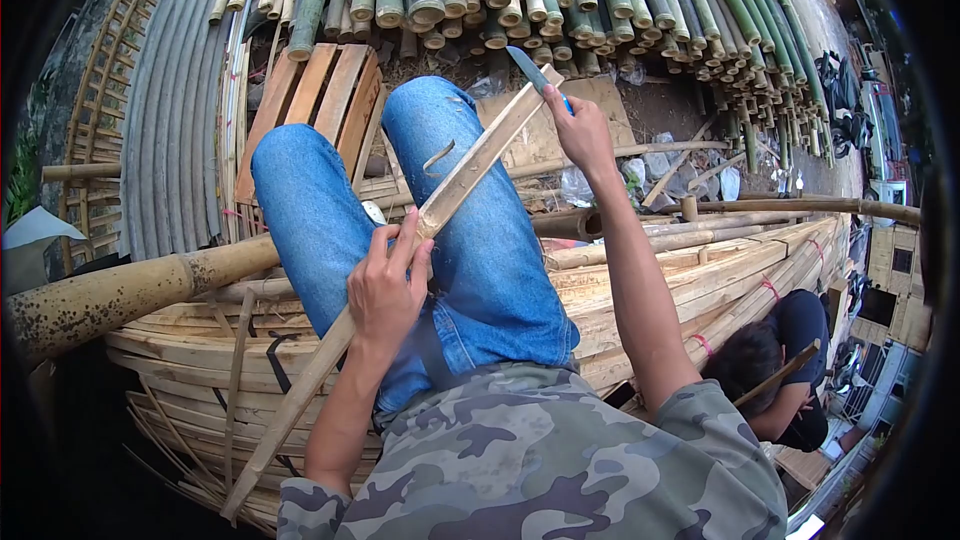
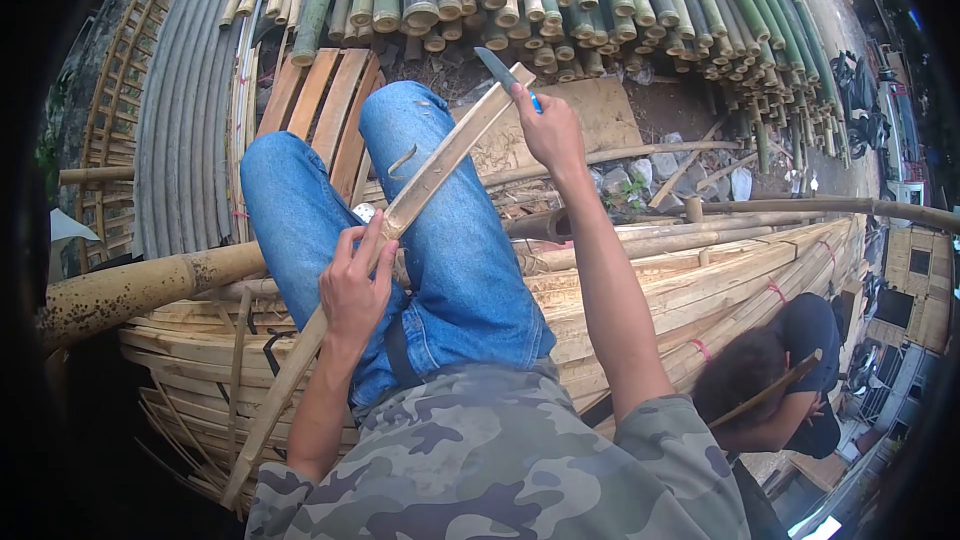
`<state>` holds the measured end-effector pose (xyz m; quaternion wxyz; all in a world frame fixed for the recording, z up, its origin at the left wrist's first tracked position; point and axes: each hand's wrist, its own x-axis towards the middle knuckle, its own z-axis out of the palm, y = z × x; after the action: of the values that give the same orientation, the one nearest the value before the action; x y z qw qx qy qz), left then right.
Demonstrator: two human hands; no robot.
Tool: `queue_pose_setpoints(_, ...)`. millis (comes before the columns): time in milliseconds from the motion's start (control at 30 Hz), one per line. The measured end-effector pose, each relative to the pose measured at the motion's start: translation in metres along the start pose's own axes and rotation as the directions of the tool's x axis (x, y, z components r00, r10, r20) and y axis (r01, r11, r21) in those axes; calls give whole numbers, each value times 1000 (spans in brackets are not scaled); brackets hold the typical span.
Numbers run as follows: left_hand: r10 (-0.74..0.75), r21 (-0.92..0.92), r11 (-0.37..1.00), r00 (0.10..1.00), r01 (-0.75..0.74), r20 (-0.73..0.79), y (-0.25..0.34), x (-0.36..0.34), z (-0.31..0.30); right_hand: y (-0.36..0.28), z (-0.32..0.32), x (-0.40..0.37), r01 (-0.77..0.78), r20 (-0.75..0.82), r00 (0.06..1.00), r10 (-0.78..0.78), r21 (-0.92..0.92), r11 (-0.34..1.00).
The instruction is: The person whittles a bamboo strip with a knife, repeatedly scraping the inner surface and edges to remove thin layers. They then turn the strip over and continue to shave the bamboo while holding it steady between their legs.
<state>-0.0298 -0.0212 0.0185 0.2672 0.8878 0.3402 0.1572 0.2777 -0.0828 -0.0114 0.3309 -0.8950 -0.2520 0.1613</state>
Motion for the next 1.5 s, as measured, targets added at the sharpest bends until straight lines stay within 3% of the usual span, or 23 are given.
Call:
queue_pose_setpoints(433, 77, 106, 992, 996, -73, -38, -2, 2, 7, 2, 7, -10, 13, 126, 992, -11, -14, 1000)
queue_pose_setpoints(800, 31, 70, 997, 999, -28, -41, -2, 0, 8, -16, 17, -50, 31, 141, 990, -29, -12, 999)
queue_pose_setpoints(900, 28, 78, 997, 999, -25, -39, 0, -1, 5, -26, 23, -73, -30, 167, 985, 30, -6, 1000)
queue_pose_setpoints(967, 33, 90, 996, 999, -29, -38, 1, -2, 3, -21, 35, -91, 99, 90, 991, -98, -2, 995)
queue_pose_setpoints(1167, 49, 54, 997, 997, -46, -55, -2, -3, 3, -32, 23, -95, 79, 141, 987, -75, -23, 997)
queue_pose_setpoints(1233, 39, 43, 998, 999, -38, -32, -1, -3, 2, -32, 18, -73, 24, 64, 998, -20, -66, 998)
queue_pose_setpoints(1333, 28, 33, 999, 999, -27, -31, 0, -2, 2, -20, 22, -42, 71, -61, 995, -77, -88, 994)
queue_pose_setpoints(1500, 15, 15, 1000, 999, -15, -36, 0, 0, 1, -16, 15, -12, 70, -86, 993, -81, -124, 990)
